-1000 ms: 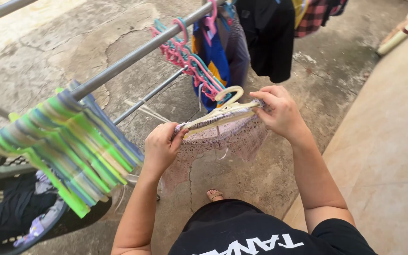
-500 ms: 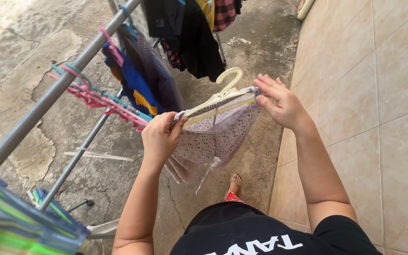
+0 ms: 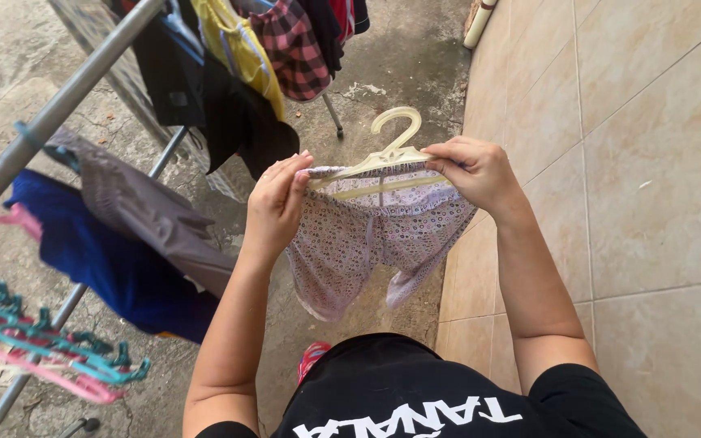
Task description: The person is hanging wet laundry from a basket onto a drying rack using plastic hangers.
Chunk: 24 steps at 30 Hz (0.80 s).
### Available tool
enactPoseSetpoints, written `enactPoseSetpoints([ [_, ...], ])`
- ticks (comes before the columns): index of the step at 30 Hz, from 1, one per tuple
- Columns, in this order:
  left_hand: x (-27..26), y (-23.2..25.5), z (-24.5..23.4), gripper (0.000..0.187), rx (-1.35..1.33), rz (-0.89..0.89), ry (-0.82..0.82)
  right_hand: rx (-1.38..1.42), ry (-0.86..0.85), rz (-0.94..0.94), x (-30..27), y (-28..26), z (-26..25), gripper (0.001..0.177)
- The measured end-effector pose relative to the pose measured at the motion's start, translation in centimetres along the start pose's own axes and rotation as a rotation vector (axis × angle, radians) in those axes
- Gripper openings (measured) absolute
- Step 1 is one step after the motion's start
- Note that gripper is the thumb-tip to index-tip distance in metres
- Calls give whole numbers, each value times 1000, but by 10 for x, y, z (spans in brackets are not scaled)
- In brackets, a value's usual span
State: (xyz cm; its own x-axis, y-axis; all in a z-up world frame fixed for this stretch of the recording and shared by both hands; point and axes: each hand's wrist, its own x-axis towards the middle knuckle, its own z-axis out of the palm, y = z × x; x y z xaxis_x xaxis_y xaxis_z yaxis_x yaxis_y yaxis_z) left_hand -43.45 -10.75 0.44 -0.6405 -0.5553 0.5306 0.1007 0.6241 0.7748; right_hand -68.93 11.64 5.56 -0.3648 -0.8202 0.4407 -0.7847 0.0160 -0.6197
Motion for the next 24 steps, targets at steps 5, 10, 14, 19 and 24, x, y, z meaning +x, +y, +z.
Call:
enactPoseSetpoints([
  [5, 53, -33, 51, 49, 321, 169, -62, 7, 151, 65, 27, 59, -13, 19],
  [10, 91, -119, 118, 69, -90, -10, 39, -28, 265, 110, 62, 111, -28, 17],
  [14, 122, -177, 173, 49, -449, -163, 85, -243, 328, 18, 104, 153, -41, 19],
  [19, 199, -200, 224, 26, -622, -233, 172, -291, 339, 32, 177, 232, -54, 18],
  [24, 313, -243, 272, 20, -704, -216, 148, -265, 371, 94, 253, 319, -70, 18],
])
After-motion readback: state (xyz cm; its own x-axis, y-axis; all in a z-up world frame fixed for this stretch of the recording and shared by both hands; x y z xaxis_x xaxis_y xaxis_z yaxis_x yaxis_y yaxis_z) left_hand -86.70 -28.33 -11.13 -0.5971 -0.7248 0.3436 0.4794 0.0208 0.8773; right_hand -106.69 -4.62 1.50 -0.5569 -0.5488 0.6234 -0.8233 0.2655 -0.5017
